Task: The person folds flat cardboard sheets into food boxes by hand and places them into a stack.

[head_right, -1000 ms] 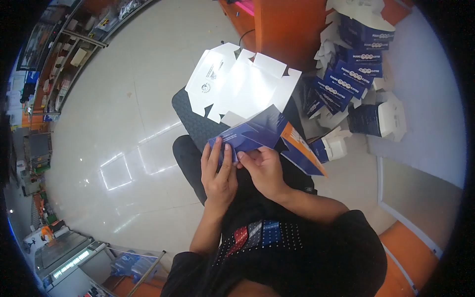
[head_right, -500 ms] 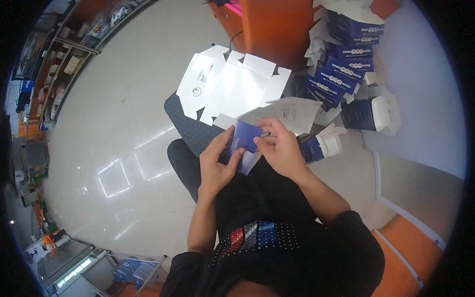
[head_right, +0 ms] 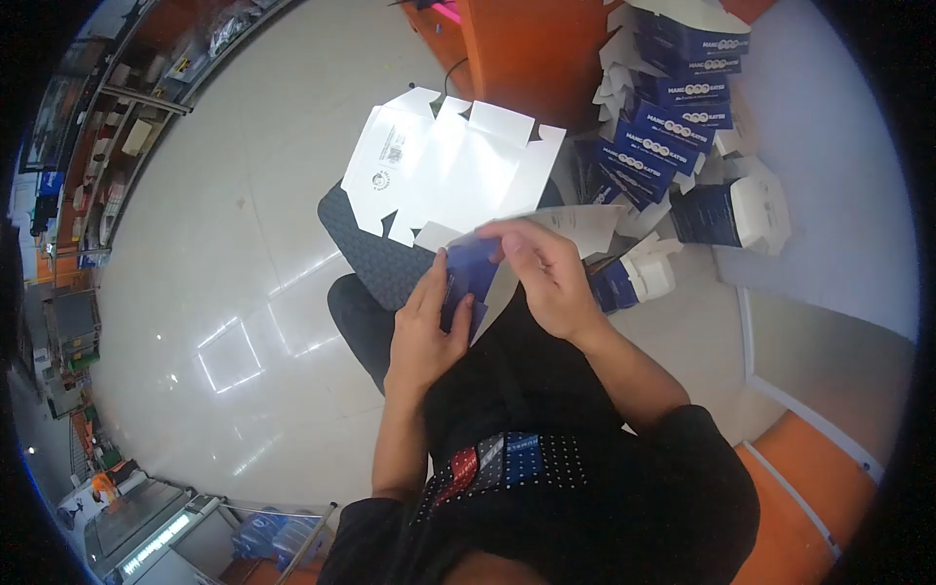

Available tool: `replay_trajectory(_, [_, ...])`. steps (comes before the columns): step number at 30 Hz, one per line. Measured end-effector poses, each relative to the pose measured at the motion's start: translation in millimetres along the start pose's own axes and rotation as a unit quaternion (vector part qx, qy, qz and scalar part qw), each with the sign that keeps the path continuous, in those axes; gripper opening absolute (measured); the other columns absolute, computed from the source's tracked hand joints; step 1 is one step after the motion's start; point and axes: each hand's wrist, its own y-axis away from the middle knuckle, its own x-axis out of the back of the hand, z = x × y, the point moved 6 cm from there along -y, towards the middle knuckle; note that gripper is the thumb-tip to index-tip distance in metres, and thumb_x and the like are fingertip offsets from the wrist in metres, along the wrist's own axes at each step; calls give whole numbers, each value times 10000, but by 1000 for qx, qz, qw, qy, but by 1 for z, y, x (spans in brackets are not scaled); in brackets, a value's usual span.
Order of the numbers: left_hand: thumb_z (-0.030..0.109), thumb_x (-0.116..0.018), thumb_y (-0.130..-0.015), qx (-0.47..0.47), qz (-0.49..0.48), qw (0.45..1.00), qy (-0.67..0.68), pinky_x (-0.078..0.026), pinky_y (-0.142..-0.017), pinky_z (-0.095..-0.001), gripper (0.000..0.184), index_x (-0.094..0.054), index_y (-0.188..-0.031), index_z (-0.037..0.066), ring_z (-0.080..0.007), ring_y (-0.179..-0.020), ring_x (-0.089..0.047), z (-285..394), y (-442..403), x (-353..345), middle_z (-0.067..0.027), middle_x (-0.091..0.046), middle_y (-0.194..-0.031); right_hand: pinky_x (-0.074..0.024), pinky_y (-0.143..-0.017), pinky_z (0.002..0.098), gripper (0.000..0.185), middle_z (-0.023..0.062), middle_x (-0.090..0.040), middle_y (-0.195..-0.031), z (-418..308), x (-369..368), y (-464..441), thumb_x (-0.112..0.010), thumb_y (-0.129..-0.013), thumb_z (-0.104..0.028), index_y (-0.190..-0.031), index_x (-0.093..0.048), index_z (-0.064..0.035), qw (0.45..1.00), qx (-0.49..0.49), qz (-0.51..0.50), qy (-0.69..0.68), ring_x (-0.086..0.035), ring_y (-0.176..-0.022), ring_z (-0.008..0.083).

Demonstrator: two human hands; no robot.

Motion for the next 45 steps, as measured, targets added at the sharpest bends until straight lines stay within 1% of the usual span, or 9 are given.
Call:
replay_trajectory(5, [34, -639, -927, 17, 17, 999, 30, -548, -952, -438, 571, -438, -1450, -75, -456, -1171, -627, -1, 6, 4, -321, -579, -1328, -496, -731, 252, 168, 91, -725, -867, -8, -5, 5, -692, -927, -54, -1076, -749, -3, 981, -27, -58, 181, -650, -770, 119])
replay_trajectory(9, [23, -625, -939, 3, 12, 1000, 22, -546, -950, -445, 557, -430, -1449, -83, -465, -1161, -627, 0, 9, 5, -324, -573, -1330, -537, -751, 342, 106, 155, -714, -1006, -36, -6, 0, -754, -857, -39, -962, -746, -39, 906, 176, -89, 375, -703, -812, 293])
replay_trajectory(12, [19, -621, -941, 9, 6, 1000, 14, -551, -935, -449, 556, -424, -1450, -85, -472, -1155, -626, 7, 10, 6, -321, -567, -1336, -547, -772, 394, 92, 162, -714, -990, -48, -9, 6, -755, -856, -62, -947, -748, -55, 874, 223, -75, 425, -692, -823, 356])
replay_trajectory(19, [1, -622, -934, 12, 28, 999, -15, -572, -872, -458, 586, -395, -1467, -84, -484, -1111, -636, 16, 12, 8, -320, -549, -1341, -549, -728, 338, 77, 91, -736, -878, -41, -27, 28, -747, -880, -99, -946, -751, -60, 918, 119, -27, 378, -709, -780, 280])
replay_trajectory(26, [-42, -596, -934, 36, 60, 998, 6, -562, -873, -445, 641, -354, -1527, -16, -467, -1128, -643, 20, 16, 6, -287, -556, -1349, -527, -646, 284, 80, 71, -722, -832, -40, -30, 30, -749, -870, -31, -947, -733, -44, 903, 236, 20, 358, -693, -705, 203])
replay_trajectory(30, [-48, -585, -938, 40, 50, 998, -4, -559, -875, -451, 625, -359, -1520, -29, -466, -1133, -641, 22, 18, 4, -299, -556, -1340, -511, -589, 275, 88, 72, -711, -808, -31, -17, 25, -743, -872, -24, -957, -723, -34, 960, 70, -17, 270, -669, -631, 144])
replay_trajectory(36, [-46, -561, -950, 46, 64, 997, 1, -556, -879, -442, 581, -377, -1501, -56, -465, -1131, -637, 28, 19, 3, -310, -550, -1347, -527, -635, 289, 116, 74, -714, -841, -39, -31, 33, -760, -867, -41, -975, -720, -33, 907, 227, 9, 354, -685, -682, 177])
replay_trajectory(42, [-27, -560, -962, 26, 114, 993, 10, -535, -923, -409, 522, -434, -1467, -66, -450, -1147, -637, 29, 15, 14, -315, -573, -1320, -544, -774, 380, 216, 123, -702, -927, -31, -30, 38, -756, -876, -135, -1065, -700, -46, 956, 123, -22, 265, -688, -851, 294])
replay_trajectory(45, [-27, -556, -963, 99, 136, 974, 152, -503, -970, -393, 485, -469, -1437, -84, -363, -1157, -643, 14, 14, 18, -275, -607, -1292, -550, -783, 382, 376, 128, -700, -970, -50, -24, 37, -780, -867, -185, -1188, -651, -40, 941, 204, -59, 262, -689, -888, 296])
